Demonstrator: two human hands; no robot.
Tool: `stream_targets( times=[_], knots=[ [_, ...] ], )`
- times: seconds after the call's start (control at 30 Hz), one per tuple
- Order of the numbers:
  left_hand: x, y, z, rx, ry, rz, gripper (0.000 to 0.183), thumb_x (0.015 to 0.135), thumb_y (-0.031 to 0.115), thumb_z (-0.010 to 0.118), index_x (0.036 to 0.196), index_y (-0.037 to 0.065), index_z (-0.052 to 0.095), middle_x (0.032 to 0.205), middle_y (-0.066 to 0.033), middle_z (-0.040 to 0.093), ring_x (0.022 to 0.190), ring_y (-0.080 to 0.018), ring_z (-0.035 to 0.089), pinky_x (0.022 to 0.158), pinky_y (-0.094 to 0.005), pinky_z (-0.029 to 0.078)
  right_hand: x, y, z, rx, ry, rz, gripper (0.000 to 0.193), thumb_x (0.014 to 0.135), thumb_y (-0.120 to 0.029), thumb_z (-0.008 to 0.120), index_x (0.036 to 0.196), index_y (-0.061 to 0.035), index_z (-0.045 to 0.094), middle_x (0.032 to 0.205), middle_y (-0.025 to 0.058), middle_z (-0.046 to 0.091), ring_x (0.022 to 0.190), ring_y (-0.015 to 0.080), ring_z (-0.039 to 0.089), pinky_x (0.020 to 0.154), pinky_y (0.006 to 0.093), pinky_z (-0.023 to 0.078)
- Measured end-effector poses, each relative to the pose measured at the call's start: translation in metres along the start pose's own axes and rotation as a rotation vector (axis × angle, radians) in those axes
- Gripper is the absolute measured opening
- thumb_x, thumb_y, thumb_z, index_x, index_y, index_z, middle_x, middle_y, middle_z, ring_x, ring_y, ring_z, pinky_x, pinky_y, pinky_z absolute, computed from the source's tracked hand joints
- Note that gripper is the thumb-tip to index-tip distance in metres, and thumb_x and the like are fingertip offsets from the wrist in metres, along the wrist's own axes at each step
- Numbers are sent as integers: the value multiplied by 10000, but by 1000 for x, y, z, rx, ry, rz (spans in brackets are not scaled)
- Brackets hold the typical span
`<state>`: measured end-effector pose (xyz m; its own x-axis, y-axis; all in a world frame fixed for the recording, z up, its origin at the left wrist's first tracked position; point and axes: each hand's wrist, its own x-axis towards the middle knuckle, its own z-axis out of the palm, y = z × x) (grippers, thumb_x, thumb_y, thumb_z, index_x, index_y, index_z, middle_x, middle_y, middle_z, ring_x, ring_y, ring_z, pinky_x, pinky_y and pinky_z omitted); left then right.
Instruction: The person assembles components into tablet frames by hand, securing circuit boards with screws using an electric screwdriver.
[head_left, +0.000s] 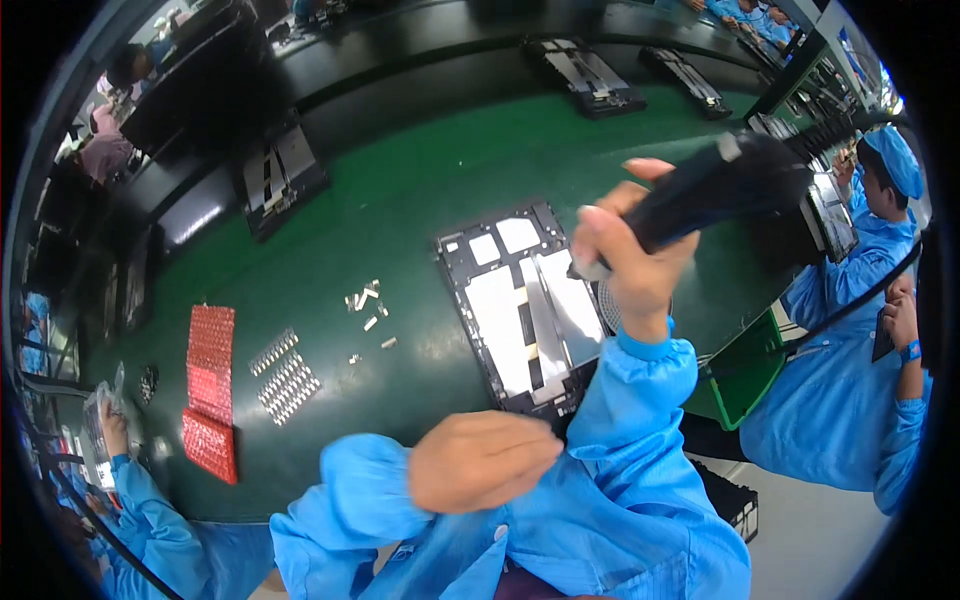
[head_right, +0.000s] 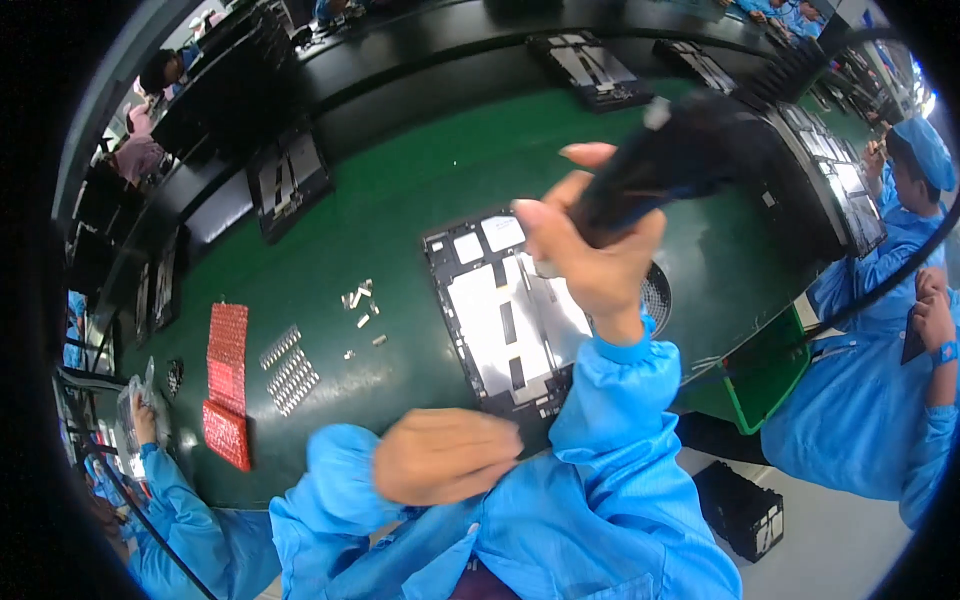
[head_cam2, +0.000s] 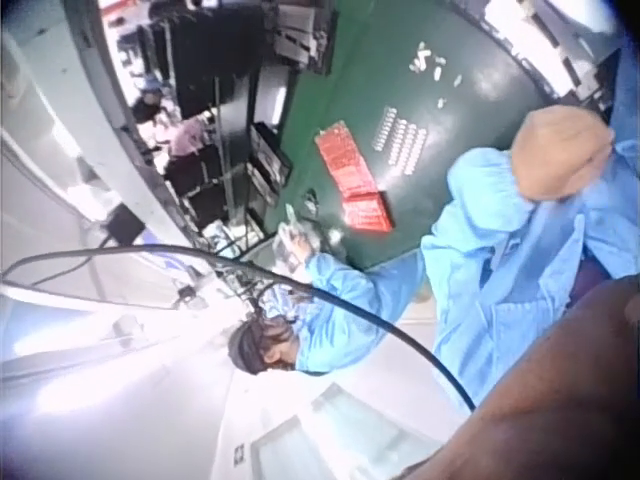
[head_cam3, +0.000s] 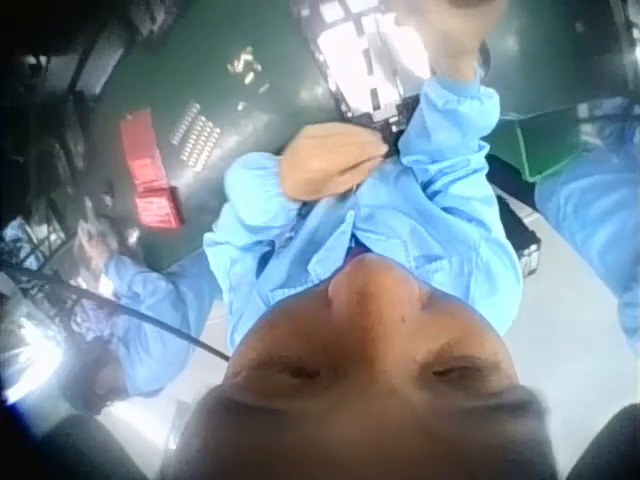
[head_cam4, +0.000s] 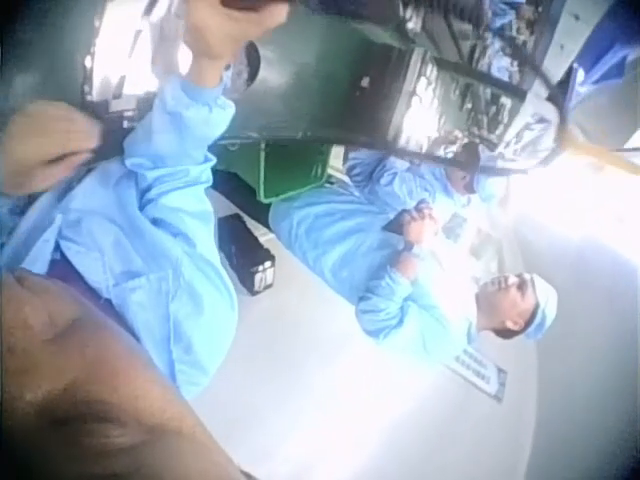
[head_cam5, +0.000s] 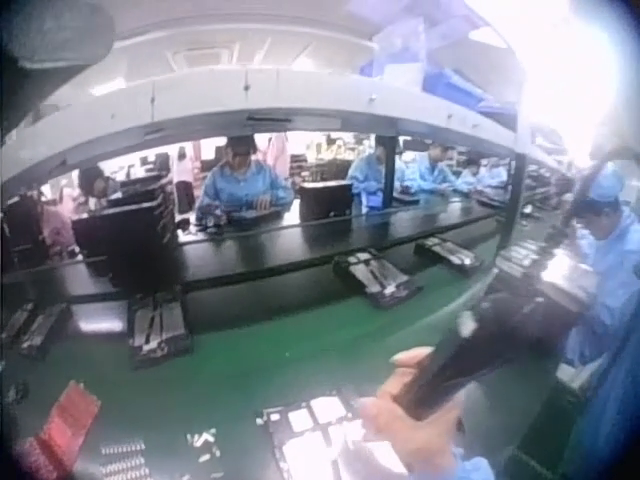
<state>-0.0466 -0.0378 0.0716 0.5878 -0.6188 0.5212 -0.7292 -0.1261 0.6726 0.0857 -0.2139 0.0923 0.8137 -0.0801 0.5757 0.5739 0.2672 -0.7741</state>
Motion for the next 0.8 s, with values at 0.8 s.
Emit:
stream_targets(
  times=[0.8],
  knots=[
    [34, -228, -159, 1332, 60, -757, 284, 642, 34, 641, 919, 36, 582, 1060, -149, 565, 1020, -319, 548, 801, -428, 499, -28, 49, -3, -160, -247, 263, 304, 733, -55, 727, 947, -27, 514, 632, -21, 536, 564, 22, 447, 492, 200, 366]
  ],
)
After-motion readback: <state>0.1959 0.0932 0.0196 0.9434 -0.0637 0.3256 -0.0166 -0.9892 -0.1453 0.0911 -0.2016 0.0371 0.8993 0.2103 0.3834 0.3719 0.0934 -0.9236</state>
